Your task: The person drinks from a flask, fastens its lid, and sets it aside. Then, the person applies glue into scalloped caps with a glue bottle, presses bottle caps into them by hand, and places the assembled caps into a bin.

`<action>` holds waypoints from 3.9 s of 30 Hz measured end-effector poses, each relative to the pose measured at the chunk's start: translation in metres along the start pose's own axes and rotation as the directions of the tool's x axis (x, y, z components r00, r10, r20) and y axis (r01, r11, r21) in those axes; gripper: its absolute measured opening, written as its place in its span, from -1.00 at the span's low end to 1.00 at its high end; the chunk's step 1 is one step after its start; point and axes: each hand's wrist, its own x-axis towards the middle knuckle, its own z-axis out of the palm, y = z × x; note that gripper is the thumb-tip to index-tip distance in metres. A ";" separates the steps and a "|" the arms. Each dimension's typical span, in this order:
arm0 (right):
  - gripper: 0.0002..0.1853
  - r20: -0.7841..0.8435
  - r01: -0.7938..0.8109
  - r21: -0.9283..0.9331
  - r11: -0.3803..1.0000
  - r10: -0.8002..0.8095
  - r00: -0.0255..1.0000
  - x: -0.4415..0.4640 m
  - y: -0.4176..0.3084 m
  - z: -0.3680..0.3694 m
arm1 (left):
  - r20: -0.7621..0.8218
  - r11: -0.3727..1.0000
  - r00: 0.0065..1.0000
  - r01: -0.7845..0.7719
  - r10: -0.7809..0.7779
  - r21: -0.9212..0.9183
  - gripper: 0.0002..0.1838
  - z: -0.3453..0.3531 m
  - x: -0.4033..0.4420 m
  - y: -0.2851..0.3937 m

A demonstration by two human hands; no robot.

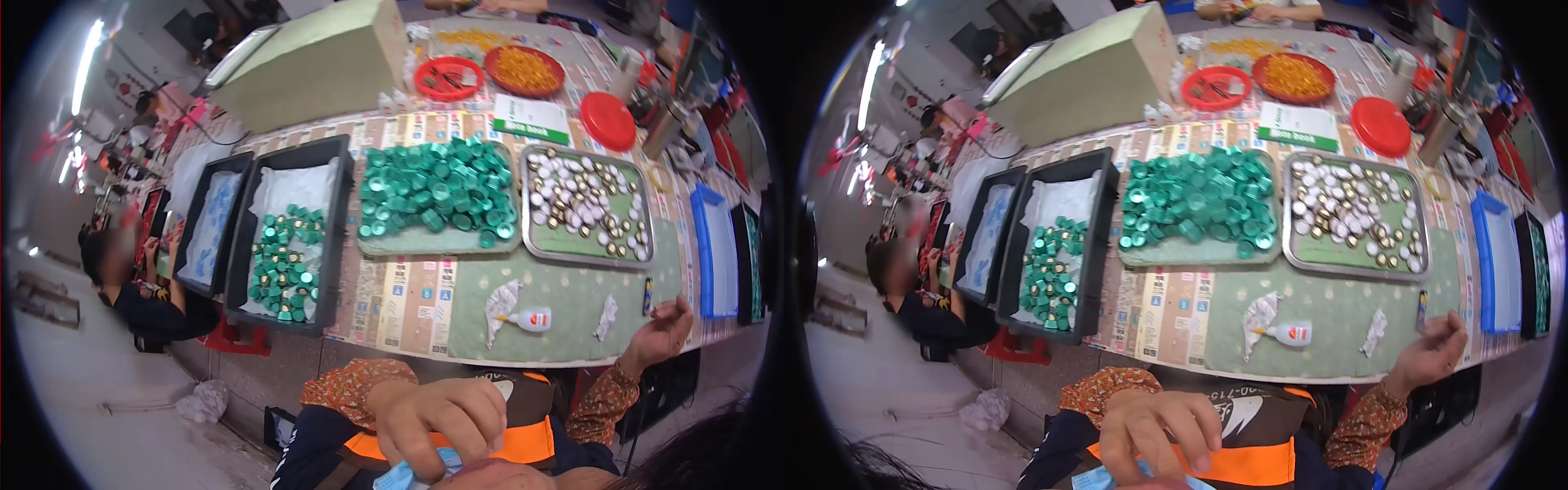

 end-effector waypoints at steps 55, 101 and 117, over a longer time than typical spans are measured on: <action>-0.56 0.249 -0.033 -0.126 0.991 0.064 0.966 -0.003 0.014 0.002 | -0.446 0.644 0.817 0.124 0.365 0.755 -0.77 0.051 0.061 0.003; -0.41 0.957 0.592 -0.283 0.755 0.267 0.116 -0.093 0.007 0.071 | -0.759 -0.012 0.400 0.881 -0.513 0.472 -0.80 0.008 -0.110 -0.084; -0.73 0.678 -0.667 -0.384 0.639 0.685 0.266 -0.090 0.009 0.077 | -0.690 -0.243 0.658 0.647 -0.300 0.723 -0.85 -0.097 -0.059 -0.118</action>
